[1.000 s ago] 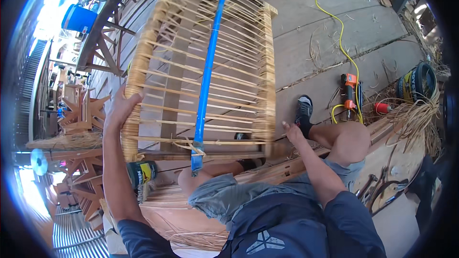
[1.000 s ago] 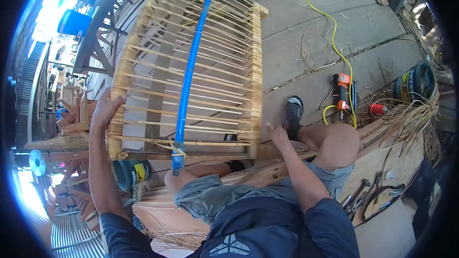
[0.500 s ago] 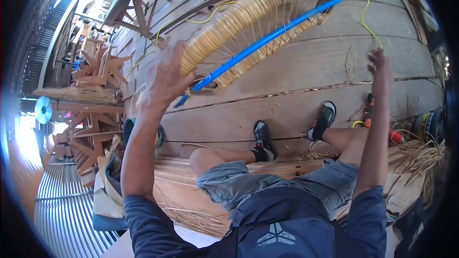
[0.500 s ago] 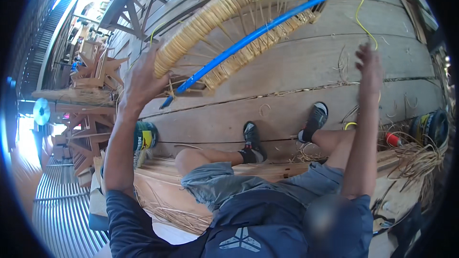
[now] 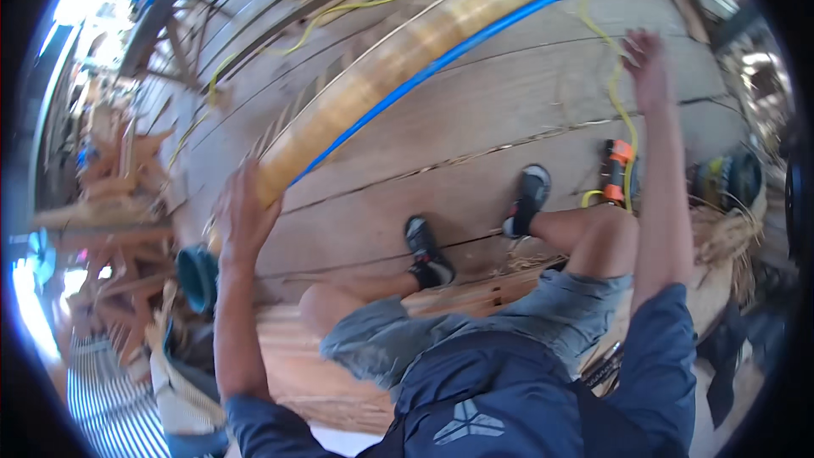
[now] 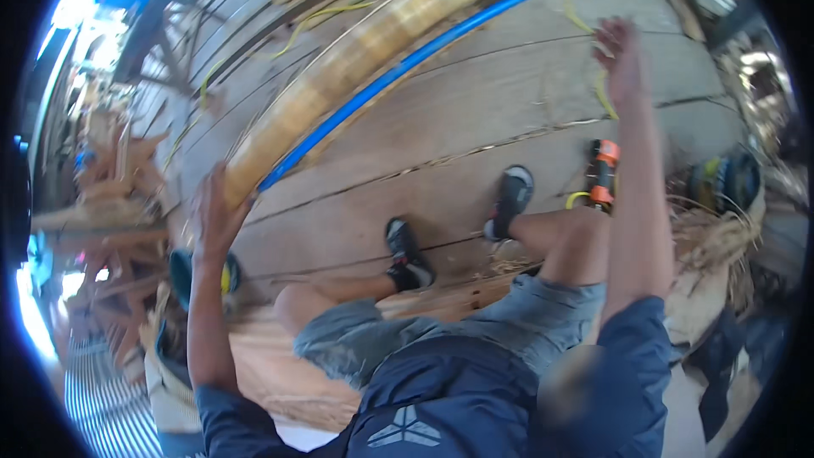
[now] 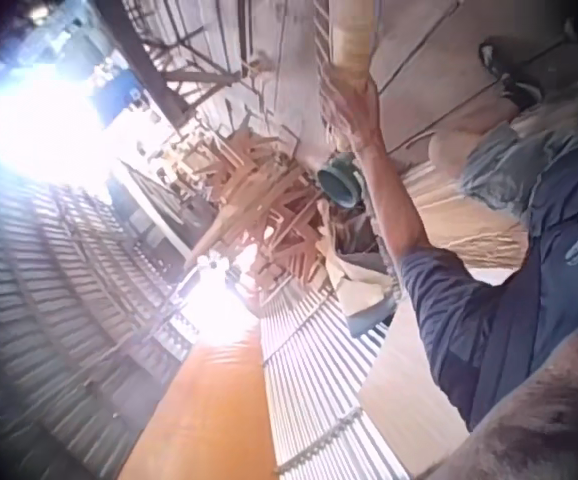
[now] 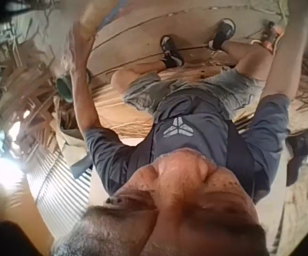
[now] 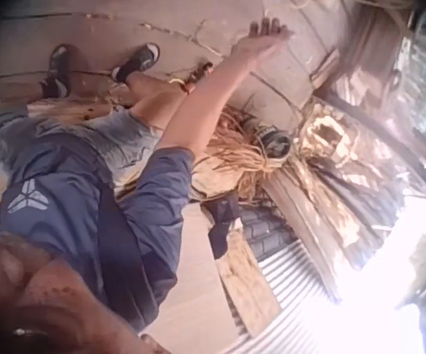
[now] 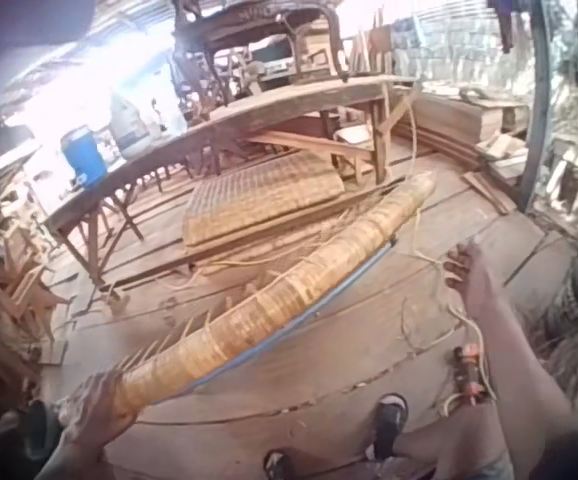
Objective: The person constructs a woven chair panel by wrapping rattan strips around a wooden frame, fastening them with a staple gun, trimming excess strips with pliers and a knife, and hammering the edges.
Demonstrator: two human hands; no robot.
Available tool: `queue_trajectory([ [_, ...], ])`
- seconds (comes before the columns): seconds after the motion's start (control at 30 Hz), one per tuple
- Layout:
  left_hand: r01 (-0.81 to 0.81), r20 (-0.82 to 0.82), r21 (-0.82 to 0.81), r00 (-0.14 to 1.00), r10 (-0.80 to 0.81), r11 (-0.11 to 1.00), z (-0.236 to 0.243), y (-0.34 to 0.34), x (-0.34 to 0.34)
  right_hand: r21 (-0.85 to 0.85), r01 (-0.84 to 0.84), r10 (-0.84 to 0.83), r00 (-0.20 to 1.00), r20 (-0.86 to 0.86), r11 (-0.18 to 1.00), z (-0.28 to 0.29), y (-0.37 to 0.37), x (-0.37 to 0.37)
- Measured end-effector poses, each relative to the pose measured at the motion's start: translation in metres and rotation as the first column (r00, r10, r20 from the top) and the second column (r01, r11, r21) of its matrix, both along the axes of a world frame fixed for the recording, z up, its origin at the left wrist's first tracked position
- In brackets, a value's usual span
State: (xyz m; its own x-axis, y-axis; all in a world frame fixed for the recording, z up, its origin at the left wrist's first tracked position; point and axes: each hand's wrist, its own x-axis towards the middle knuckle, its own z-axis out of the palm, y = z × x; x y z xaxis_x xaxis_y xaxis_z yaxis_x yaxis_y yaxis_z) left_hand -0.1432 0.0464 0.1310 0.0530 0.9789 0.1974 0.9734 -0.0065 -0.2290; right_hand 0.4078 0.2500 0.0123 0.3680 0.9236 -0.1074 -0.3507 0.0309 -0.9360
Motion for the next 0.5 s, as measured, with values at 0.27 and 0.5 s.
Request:
queue_trajectory([
  [0.27, 0.043, -0.036, 0.029, 0.998, -0.042, 0.999, -0.012, -0.028, -0.024, -0.041, 0.168, -0.171, 0.982, -0.08, 0.985, 0.007, 0.045, 0.025],
  [0.5, -0.092, -0.139, 0.058, 0.985, 0.099, 0.994, 0.003, -0.06, -0.117, 0.16, -0.07, 0.073, 0.997, -0.013, 0.985, 0.013, 0.056, -0.018],
])
